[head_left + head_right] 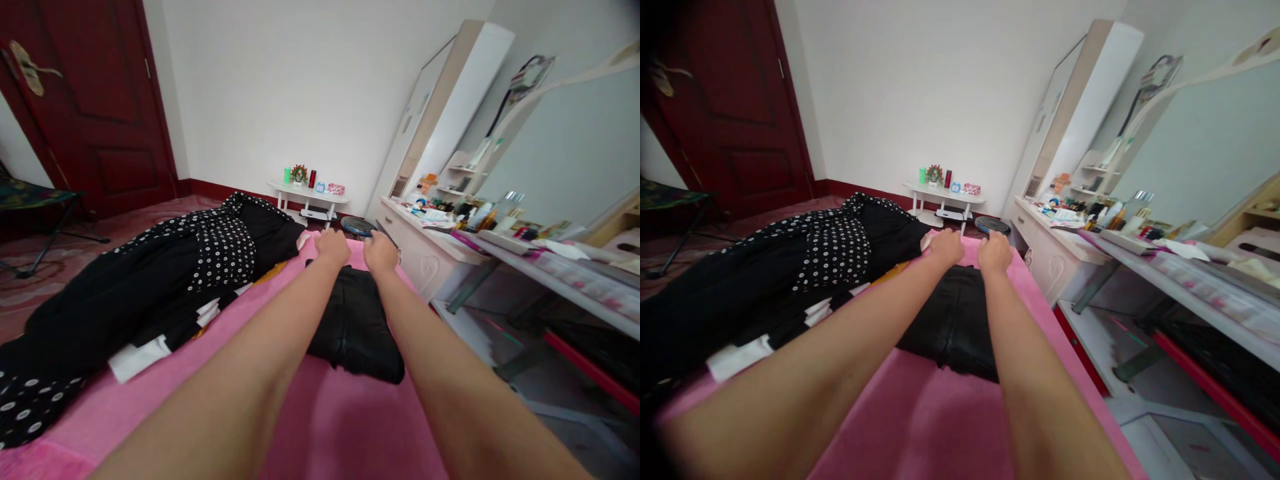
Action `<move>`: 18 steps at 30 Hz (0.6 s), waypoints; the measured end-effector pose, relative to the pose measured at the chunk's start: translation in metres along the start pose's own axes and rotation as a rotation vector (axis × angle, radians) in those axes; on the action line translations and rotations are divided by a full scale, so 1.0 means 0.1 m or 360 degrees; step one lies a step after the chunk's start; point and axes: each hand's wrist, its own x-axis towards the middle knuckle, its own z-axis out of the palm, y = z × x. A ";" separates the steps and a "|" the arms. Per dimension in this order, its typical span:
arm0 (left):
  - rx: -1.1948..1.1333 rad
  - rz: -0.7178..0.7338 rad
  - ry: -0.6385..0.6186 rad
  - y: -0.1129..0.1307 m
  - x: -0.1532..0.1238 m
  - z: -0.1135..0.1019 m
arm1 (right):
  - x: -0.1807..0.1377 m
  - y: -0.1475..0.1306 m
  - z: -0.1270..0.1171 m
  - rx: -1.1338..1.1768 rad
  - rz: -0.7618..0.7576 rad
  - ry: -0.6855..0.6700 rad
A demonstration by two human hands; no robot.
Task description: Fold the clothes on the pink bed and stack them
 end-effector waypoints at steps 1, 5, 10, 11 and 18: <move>-0.0015 0.0041 -0.0013 -0.02 -0.12 0.18 | -0.15 -0.02 0.17 0.0030 -0.0007 -0.0013; -0.0073 0.0087 -0.0136 -0.24 -0.42 0.87 | -0.60 0.08 0.78 0.0048 0.0008 -0.0268; -0.0157 0.0087 -0.0110 -0.34 -0.34 1.12 | -0.56 0.16 0.92 0.0076 0.0016 -0.0300; -0.0164 0.0089 -0.0102 -0.34 -0.32 1.12 | -0.54 0.16 0.91 0.0088 0.0021 -0.0300; -0.0274 0.0084 0.0056 -0.34 -0.37 1.05 | -0.56 0.17 0.86 0.0223 0.0060 -0.0155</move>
